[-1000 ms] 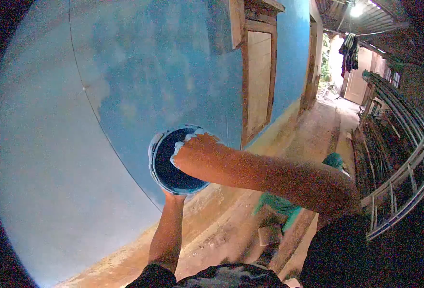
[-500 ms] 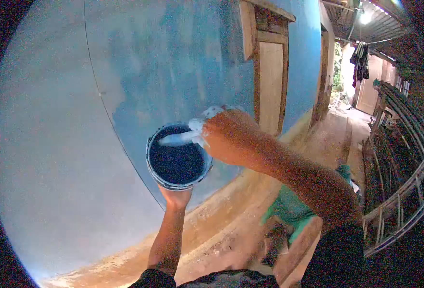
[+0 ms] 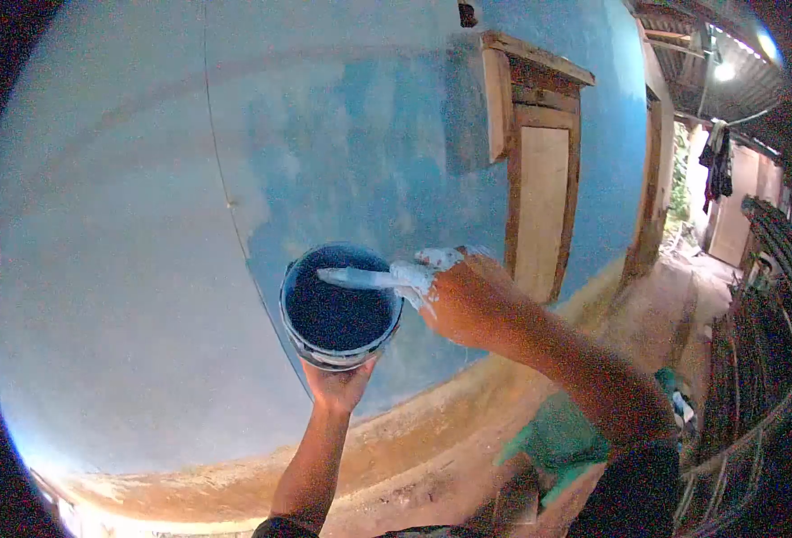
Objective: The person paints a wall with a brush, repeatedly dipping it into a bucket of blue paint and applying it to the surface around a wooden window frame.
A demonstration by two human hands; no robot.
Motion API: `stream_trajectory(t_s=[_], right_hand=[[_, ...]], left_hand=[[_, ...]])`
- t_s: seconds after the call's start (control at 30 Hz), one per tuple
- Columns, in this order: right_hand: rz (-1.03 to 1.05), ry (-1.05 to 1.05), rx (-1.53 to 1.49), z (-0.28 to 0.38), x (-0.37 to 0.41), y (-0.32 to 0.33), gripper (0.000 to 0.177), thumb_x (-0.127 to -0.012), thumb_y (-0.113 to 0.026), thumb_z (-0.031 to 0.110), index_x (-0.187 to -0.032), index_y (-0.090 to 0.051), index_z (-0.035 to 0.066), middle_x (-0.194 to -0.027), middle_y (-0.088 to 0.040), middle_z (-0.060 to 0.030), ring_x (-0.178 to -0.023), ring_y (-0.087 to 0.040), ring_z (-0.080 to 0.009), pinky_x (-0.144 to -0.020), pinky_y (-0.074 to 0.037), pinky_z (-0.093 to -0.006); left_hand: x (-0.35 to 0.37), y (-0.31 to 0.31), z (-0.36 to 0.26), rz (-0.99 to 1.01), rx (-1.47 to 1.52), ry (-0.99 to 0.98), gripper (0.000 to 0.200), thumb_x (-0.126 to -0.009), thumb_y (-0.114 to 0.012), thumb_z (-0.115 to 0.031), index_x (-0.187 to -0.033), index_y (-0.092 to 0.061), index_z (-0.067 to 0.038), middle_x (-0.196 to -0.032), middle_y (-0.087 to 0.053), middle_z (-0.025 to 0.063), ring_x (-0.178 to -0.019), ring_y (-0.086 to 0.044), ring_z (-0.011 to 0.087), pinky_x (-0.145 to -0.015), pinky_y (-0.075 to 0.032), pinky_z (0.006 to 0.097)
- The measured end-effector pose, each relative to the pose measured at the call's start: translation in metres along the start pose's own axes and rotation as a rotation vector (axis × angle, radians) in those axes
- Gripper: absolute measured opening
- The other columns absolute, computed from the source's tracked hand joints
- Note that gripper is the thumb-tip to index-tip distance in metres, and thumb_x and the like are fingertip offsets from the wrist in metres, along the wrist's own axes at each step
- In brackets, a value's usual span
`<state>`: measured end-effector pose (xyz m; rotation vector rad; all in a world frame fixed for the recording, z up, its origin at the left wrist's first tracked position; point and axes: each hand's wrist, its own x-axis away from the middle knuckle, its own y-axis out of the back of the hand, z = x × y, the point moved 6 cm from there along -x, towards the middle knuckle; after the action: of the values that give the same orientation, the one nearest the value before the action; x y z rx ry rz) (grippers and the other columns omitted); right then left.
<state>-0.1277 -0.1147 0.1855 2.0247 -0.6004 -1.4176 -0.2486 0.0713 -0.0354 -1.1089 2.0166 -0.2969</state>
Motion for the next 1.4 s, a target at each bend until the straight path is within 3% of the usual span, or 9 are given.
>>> stream_trajectory(t_s=[0.07, 0.33, 0.47, 0.87, 0.97, 1.03, 1.17, 1.23, 1.4], right_hand=[[0.038, -0.003, -0.015, -0.004, -0.002, 0.002, 0.026, -0.087, -0.059, 0.023, -0.109, -0.059, 0.010, -0.095, -0.066, -0.0154, -0.081, -0.065, -0.0358, -0.067, -0.054, -0.0466], [-0.109, 0.013, -0.189, 0.000, -0.012, 0.022, 0.024, -0.081, -0.067, 0.017, -0.103, -0.064, 0.007, -0.085, -0.066, -0.0127, -0.078, -0.064, -0.0332, -0.065, -0.051, -0.0443], [-0.106, 0.036, -0.170, 0.005, -0.013, 0.020, 0.024, -0.082, -0.066, 0.016, -0.104, -0.064, 0.007, -0.085, -0.066, -0.0135, -0.077, -0.065, -0.0341, -0.065, -0.052, -0.0438], [-0.166, -0.003, -0.145, 0.016, -0.042, 0.020, 0.030, -0.080, -0.066, 0.012, -0.110, -0.061, 0.008, -0.086, -0.066, -0.0147, -0.078, -0.064, -0.0354, -0.066, -0.052, -0.0434], [-0.120, 0.012, -0.196, 0.019, -0.060, 0.013, 0.024, -0.085, -0.061, 0.020, -0.108, -0.061, 0.010, -0.088, -0.066, -0.0156, -0.077, -0.064, -0.0372, -0.066, -0.052, -0.0489], [-0.317, -0.015, -0.118, 0.022, -0.068, 0.021, 0.025, -0.085, -0.060, 0.019, -0.109, -0.060, 0.010, -0.091, -0.067, -0.0163, -0.077, -0.064, -0.0379, -0.067, -0.051, -0.0491], [-0.311, -0.145, -0.183, 0.016, -0.113, 0.029, 0.027, -0.086, -0.059, 0.018, -0.111, -0.059, 0.009, -0.091, -0.066, -0.0178, -0.079, -0.064, -0.0380, -0.068, -0.050, -0.0493], [-0.555, -0.153, 0.038, 0.008, -0.137, 0.029, 0.024, -0.086, -0.057, 0.017, -0.107, -0.060, 0.005, -0.089, -0.065, -0.0198, -0.076, -0.064, -0.0382, -0.068, -0.050, -0.0496], [-0.565, -0.224, 0.087, -0.014, -0.217, 0.024, 0.020, -0.086, -0.054, 0.014, -0.102, -0.060, 0.002, -0.089, -0.065, -0.0212, -0.076, -0.064, -0.0389, -0.068, -0.052, -0.0491]], left_hand=[[0.006, -0.038, -0.024, -0.004, 0.707, 0.348, 0.058, -0.091, -0.043, -0.046, -0.140, -0.035, -0.016, -0.144, -0.036, 0.0101, -0.125, -0.044, 0.0299, -0.103, -0.041, 0.0461], [0.019, -0.063, -0.069, 0.103, 0.383, 0.024, 0.063, -0.090, -0.050, -0.047, -0.140, -0.034, -0.012, -0.143, -0.037, 0.0151, -0.125, -0.044, 0.0349, -0.102, -0.042, 0.0491], [0.017, -0.060, -0.069, -0.038, 0.581, 0.175, 0.063, -0.091, -0.048, -0.047, -0.140, -0.033, -0.010, -0.143, -0.036, 0.0192, -0.126, -0.043, 0.0372, -0.101, -0.043, 0.0520], [-0.004, -0.038, -0.100, 0.032, 0.693, 0.200, 0.065, -0.092, -0.042, -0.051, -0.142, -0.031, -0.012, -0.145, -0.034, 0.0177, -0.128, -0.040, 0.0416, -0.103, -0.038, 0.0573], [-0.019, -0.031, -0.114, 0.073, 0.687, 0.217, 0.063, -0.093, -0.041, -0.050, -0.142, -0.030, -0.012, -0.146, -0.032, 0.0177, -0.130, -0.036, 0.0412, -0.103, -0.037, 0.0572], [-0.028, -0.030, -0.125, 0.156, 0.643, 0.173, 0.063, -0.093, -0.040, -0.049, -0.143, -0.029, -0.012, -0.146, -0.031, 0.0177, -0.131, -0.034, 0.0409, -0.104, -0.036, 0.0574], [-0.043, -0.012, -0.138, 0.156, 0.679, 0.236, 0.060, -0.095, -0.035, -0.046, -0.144, -0.027, -0.012, -0.148, -0.029, 0.0178, -0.135, -0.029, 0.0397, -0.107, -0.032, 0.0571], [-0.046, -0.003, -0.148, 0.164, 0.685, 0.240, 0.059, -0.095, -0.034, -0.045, -0.144, -0.027, -0.012, -0.148, -0.028, 0.0178, -0.136, -0.028, 0.0395, -0.107, -0.031, 0.0568], [-0.056, 0.005, -0.152, 0.171, 0.714, 0.219, 0.057, -0.096, -0.036, -0.042, -0.143, -0.027, -0.011, -0.148, -0.027, 0.0183, -0.136, -0.028, 0.0397, -0.107, -0.032, 0.0564]])
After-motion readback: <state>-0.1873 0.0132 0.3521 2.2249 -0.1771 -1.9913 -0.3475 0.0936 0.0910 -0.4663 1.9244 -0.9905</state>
